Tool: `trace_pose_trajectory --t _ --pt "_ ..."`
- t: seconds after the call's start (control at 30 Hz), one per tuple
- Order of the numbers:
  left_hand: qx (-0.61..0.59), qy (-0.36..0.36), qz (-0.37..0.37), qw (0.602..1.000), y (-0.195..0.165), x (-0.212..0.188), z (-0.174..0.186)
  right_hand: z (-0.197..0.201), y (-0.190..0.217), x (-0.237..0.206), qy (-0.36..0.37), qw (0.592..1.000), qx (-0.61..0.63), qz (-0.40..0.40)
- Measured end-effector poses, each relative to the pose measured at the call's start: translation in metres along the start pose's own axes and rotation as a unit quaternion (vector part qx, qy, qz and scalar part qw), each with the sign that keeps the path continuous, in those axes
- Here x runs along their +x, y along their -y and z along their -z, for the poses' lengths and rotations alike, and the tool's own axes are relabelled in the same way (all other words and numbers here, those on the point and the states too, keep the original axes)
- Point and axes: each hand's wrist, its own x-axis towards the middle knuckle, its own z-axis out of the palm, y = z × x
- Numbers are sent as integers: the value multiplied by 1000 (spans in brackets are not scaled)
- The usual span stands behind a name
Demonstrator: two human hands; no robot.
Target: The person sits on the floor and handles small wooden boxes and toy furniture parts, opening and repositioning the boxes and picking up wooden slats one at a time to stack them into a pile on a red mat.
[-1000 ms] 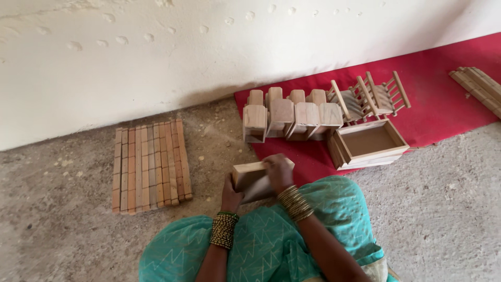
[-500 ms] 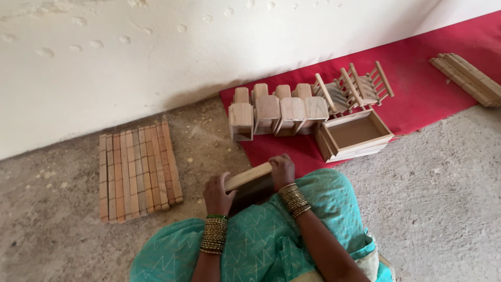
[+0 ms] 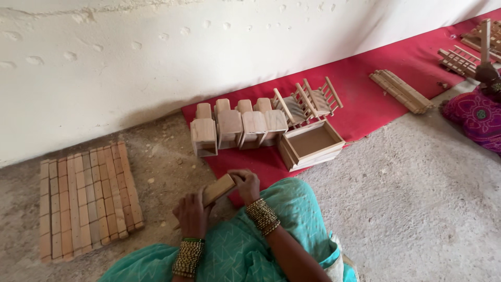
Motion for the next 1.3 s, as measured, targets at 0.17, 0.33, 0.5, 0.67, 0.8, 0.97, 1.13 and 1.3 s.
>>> trace_pose_trajectory --t 0.17,0.33,0.5,0.67,0.8,0.97,1.13,1.3 --pt "-227 -61 1 972 12 9 -2 -10 63 -10 -17 975 -26 218" --pt "-267 -107 -5 958 18 16 1 -28 79 -18 37 952 -25 302" --pt "-270 -28 186 944 11 22 27 -37 76 -24 28 936 -74 343" --pt "-122 -73 62 988 3 24 62 -32 58 -4 -50 967 -70 240" --pt "225 -124 -27 966 -6 23 65 -49 34 -7 26 977 207 52" --pt "299 -45 -5 953 -14 21 55 -90 -6 -29 112 956 262 -74" --pt "126 -36 10 991 -15 11 62 -89 -52 -20 168 950 221 -141" --pt "-9 -135 -46 990 -10 11 73 -74 -72 16 72 938 263 -212"
